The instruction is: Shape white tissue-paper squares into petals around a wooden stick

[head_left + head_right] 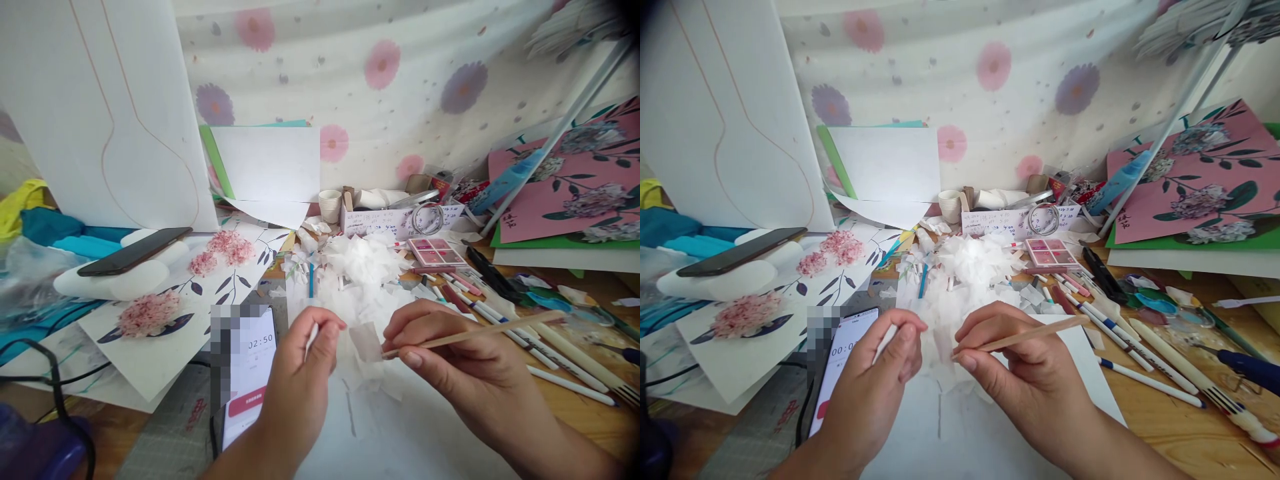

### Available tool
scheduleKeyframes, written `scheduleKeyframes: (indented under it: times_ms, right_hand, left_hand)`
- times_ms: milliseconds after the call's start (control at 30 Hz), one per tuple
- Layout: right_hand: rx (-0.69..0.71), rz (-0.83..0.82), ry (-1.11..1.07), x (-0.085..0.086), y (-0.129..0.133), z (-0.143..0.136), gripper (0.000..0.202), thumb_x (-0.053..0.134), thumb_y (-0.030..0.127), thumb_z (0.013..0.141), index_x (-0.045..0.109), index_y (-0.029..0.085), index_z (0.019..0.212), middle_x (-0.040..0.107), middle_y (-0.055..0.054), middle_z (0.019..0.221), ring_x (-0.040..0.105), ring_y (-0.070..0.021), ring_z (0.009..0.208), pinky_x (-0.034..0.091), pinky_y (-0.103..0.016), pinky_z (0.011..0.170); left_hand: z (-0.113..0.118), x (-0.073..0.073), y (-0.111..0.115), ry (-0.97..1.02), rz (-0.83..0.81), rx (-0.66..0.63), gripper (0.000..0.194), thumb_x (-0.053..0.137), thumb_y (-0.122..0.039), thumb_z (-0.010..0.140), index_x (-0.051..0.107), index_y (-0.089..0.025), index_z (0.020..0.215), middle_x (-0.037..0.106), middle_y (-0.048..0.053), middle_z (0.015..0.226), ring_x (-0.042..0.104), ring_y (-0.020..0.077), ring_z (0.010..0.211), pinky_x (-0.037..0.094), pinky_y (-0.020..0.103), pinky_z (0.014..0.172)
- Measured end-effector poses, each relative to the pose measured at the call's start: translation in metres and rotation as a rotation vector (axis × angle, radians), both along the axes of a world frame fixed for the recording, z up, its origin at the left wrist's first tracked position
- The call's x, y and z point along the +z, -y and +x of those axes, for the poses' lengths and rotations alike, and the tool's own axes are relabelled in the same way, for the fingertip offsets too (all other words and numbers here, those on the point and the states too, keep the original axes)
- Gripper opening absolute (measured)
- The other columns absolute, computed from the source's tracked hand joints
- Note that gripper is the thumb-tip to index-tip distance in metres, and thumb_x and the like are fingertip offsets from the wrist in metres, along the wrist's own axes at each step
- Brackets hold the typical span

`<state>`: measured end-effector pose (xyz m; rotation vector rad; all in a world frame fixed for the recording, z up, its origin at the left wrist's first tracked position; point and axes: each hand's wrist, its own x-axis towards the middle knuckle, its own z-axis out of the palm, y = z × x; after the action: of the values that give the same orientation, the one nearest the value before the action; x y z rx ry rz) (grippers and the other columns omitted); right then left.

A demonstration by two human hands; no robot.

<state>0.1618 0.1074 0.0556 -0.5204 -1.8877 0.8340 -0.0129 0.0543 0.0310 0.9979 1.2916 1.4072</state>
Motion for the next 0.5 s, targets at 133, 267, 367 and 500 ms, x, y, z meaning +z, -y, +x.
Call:
scheduleKeyframes:
  times_ms: [133,267,367,500]
  right_hand:
    - [0.038,-0.034,-0.03,-0.003,0.0,-0.002,0.013,0.066,0.017,0.085,0.073,0.027,0.088,0.071,-0.003,0.076,0.067,-0.0193,0.078,0.058,-0.03,0.068]
    - [0.058,-0.026,-0.035,-0.005,0.0,-0.004,0.015,0.067,0.011,0.084,0.072,0.024,0.087,0.071,-0.002,0.076,0.067,-0.0164,0.081,0.057,-0.027,0.07]
    - [0.064,-0.02,-0.017,-0.007,-0.001,-0.004,0.015,0.066,0.011,0.084,0.073,0.023,0.088,0.07,-0.003,0.074,0.066,-0.0167,0.08,0.056,-0.027,0.069]
    - [0.065,-0.124,-0.059,-0.013,-0.011,0.0,0.01,0.067,0.016,0.085,0.074,0.024,0.083,0.069,-0.003,0.074,0.065,-0.0183,0.081,0.055,-0.031,0.071]
  left_hand:
    - [0.0,0.003,0.005,-0.292,0.103,-0.151,0.028,0.068,-0.047,0.08,0.061,-0.02,0.078,0.043,-0.003,0.06,0.039,0.0126,0.058,0.031,0.025,0.054]
    - [0.004,0.004,0.005,-0.394,0.041,-0.153,0.021,0.071,-0.038,0.075,0.06,-0.02,0.079,0.039,-0.005,0.056,0.035,0.0118,0.052,0.028,0.024,0.049]
    - [0.003,0.005,0.003,-0.399,0.005,-0.13,0.015,0.059,-0.029,0.082,0.056,-0.019,0.071,0.045,-0.003,0.059,0.04,0.0123,0.055,0.031,0.023,0.052]
    - [0.0,0.002,-0.001,-0.277,-0.049,-0.097,0.017,0.057,-0.028,0.083,0.051,-0.02,0.069,0.036,-0.005,0.057,0.031,0.0104,0.052,0.026,0.023,0.049]
